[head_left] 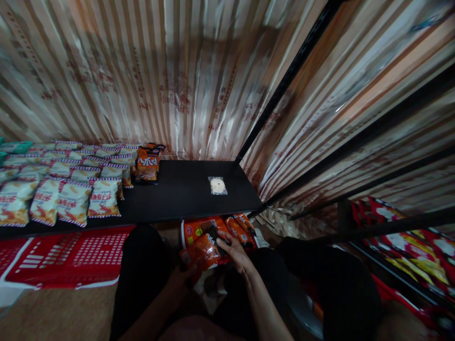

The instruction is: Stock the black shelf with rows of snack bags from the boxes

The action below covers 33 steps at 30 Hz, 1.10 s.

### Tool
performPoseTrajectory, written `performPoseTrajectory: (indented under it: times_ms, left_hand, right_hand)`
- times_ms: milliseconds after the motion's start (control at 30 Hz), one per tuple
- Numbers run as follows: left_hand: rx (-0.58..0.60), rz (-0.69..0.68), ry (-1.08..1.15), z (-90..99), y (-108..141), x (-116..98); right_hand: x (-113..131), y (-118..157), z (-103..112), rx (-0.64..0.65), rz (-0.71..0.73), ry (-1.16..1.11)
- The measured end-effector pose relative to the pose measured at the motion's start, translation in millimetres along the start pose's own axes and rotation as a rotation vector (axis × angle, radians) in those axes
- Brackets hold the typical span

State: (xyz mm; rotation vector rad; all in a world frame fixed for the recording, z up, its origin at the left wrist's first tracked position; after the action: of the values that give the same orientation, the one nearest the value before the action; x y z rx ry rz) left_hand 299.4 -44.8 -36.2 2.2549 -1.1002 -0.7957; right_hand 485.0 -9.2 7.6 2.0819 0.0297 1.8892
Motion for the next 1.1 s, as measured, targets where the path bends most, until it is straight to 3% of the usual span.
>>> performPoseTrajectory:
  times_ms: [233, 400, 600, 767, 900, 1100]
  left_hand:
    - [-0.112, -0.056, 0.01, 2.8, -4.3, 0.8]
    - [-0.124, -0.058, 0.016, -0.5, -3.8, 3.0]
    - [-0.142, -0.123, 0.045, -8.1, -6.1, 2.8]
    - [-0.261, -0.172, -0.041, -11.2, -3.2, -0.6]
    - [-0.247, -0.176, -0.037, -14.9, -2.2, 0.6]
    - [-0.257, -0.163, -0.03, -17.0, -5.1, 3.8]
  right_hand:
    - [-10.5, 7.4, -3.5, -0.208, -0.02, -0.179]
    - [-20.2, 13.1, -9.5, -0.345, -0.01, -0.291]
    - [-28.0, 24.3, -21.3, -0.292, -0.069, -0.298]
    - [-33.7, 31.2, -34.2, -0.207, -0.062, -0.298]
    - [-39.5, 33.8, -39.4, -0.224, -0.073, -0.315]
    - [-38.2, 35.3, -46.8, -0.137, -0.04, -0.318]
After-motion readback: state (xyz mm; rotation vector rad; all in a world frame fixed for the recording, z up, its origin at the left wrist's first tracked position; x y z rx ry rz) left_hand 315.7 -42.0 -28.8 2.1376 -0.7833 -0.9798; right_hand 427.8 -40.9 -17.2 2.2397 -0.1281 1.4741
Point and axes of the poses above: each hand's wrist, its own y-axis away from the middle knuckle, its own z-axis out of the back of the hand, x = y × z, the point moved 4 cm from there along -y, towards the middle knuckle, and after that the axes turned 13 degrees about z, right-handed, at the moved point
